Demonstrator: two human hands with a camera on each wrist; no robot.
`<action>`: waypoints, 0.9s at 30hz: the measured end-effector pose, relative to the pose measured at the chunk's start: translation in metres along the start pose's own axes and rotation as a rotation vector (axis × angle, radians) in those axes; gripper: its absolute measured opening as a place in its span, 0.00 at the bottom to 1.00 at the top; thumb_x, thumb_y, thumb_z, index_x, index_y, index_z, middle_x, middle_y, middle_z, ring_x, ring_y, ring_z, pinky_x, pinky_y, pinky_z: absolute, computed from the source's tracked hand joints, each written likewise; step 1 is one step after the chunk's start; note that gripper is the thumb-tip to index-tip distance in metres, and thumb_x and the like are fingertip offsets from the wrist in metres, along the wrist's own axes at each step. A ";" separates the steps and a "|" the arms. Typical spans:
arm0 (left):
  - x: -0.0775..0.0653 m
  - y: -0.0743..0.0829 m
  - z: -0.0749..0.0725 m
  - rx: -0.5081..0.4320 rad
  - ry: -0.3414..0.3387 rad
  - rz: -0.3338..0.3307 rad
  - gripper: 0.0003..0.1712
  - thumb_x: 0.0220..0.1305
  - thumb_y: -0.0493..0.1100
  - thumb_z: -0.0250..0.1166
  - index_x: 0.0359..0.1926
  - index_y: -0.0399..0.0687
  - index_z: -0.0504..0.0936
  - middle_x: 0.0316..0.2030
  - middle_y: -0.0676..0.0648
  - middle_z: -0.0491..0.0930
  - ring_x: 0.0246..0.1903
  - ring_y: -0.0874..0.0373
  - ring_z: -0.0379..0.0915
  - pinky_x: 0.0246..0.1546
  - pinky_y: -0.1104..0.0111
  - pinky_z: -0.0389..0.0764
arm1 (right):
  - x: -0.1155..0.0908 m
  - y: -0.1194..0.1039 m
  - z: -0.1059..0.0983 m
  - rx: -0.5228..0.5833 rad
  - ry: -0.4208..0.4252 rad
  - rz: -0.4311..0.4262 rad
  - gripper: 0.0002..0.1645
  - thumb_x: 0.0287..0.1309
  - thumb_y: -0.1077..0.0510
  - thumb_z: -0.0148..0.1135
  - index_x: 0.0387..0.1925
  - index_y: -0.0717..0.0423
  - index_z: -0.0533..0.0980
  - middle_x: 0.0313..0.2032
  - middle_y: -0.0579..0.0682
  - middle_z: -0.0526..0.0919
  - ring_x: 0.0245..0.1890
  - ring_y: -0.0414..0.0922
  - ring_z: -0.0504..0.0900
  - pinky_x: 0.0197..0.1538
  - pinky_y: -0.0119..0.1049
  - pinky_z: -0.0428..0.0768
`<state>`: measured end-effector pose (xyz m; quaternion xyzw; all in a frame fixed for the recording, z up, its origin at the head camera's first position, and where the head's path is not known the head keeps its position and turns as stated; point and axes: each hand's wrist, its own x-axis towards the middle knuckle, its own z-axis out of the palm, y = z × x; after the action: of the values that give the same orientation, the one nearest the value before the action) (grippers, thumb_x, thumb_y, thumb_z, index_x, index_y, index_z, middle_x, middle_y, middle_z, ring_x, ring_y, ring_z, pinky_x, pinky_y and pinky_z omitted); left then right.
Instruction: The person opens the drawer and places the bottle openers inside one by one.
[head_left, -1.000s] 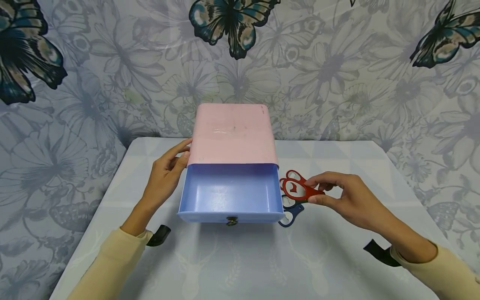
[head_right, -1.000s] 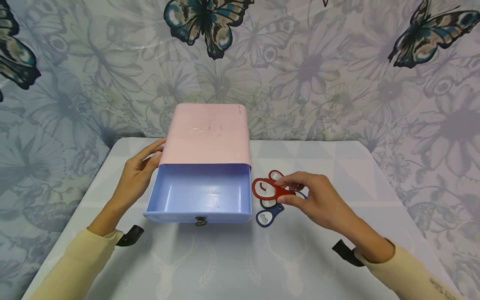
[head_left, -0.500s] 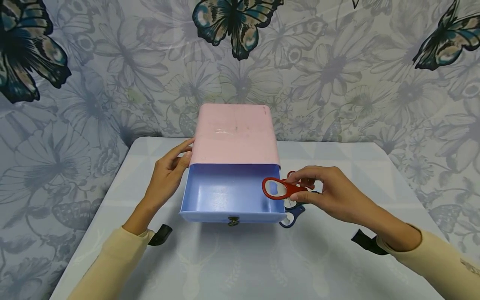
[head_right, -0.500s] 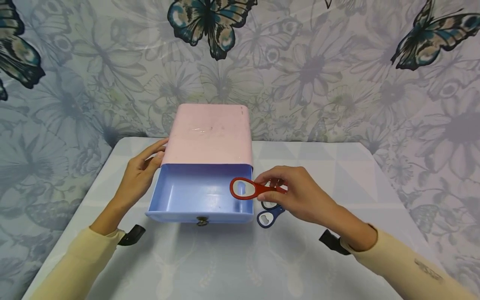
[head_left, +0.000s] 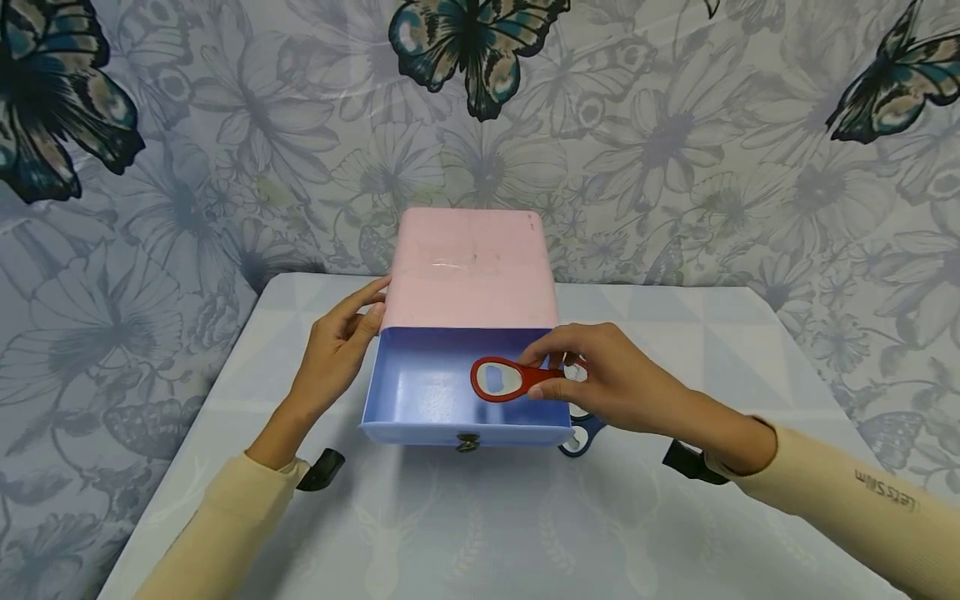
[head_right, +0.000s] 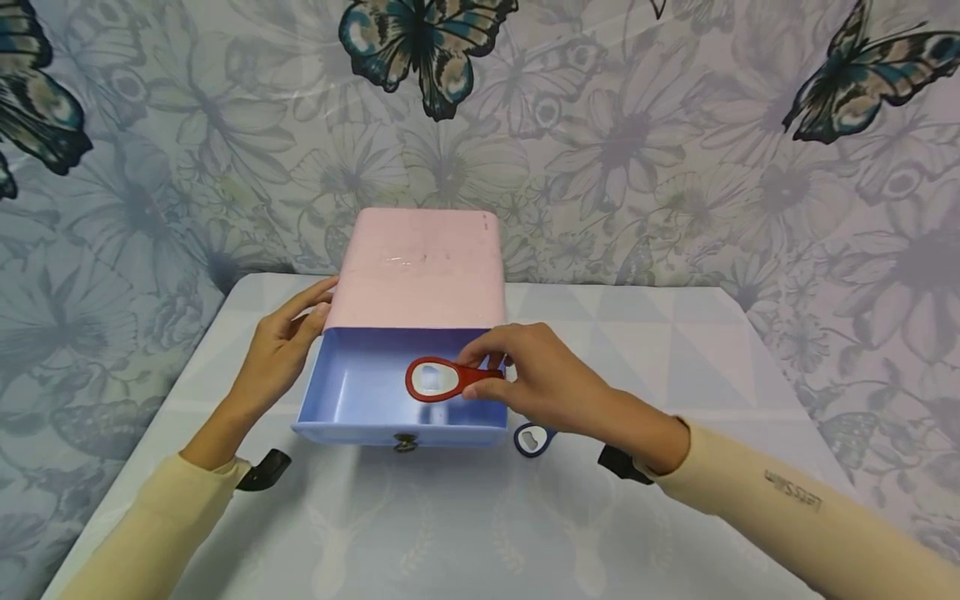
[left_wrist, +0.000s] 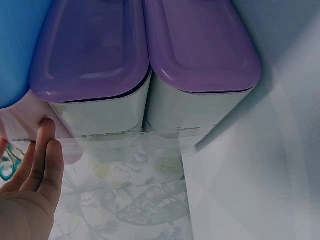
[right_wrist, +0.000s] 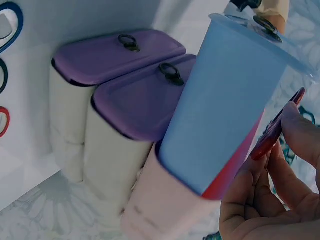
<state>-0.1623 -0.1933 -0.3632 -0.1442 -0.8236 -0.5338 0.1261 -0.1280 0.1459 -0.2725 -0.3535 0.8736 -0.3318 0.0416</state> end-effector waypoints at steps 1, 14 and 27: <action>0.000 -0.001 0.000 -0.004 0.001 -0.001 0.25 0.79 0.48 0.52 0.72 0.70 0.68 0.63 0.46 0.76 0.46 0.72 0.80 0.37 0.69 0.73 | 0.003 -0.002 0.003 0.007 -0.010 -0.004 0.17 0.52 0.57 0.77 0.45 0.50 0.85 0.37 0.38 0.86 0.36 0.36 0.80 0.40 0.35 0.78; 0.001 -0.002 0.000 -0.002 0.005 -0.006 0.24 0.78 0.49 0.53 0.72 0.69 0.69 0.61 0.45 0.78 0.47 0.56 0.84 0.33 0.67 0.72 | 0.032 -0.017 0.028 0.005 -0.074 -0.035 0.17 0.53 0.56 0.76 0.46 0.52 0.84 0.39 0.39 0.86 0.38 0.35 0.80 0.45 0.35 0.79; 0.000 0.000 0.001 0.023 0.010 -0.017 0.25 0.78 0.51 0.53 0.72 0.70 0.68 0.62 0.45 0.77 0.48 0.50 0.84 0.39 0.67 0.75 | 0.046 -0.022 0.043 0.013 -0.124 -0.021 0.15 0.55 0.55 0.76 0.45 0.52 0.85 0.39 0.40 0.87 0.37 0.34 0.79 0.43 0.32 0.80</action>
<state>-0.1621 -0.1927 -0.3640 -0.1332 -0.8302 -0.5262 0.1271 -0.1366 0.0809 -0.2853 -0.3824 0.8633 -0.3154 0.0945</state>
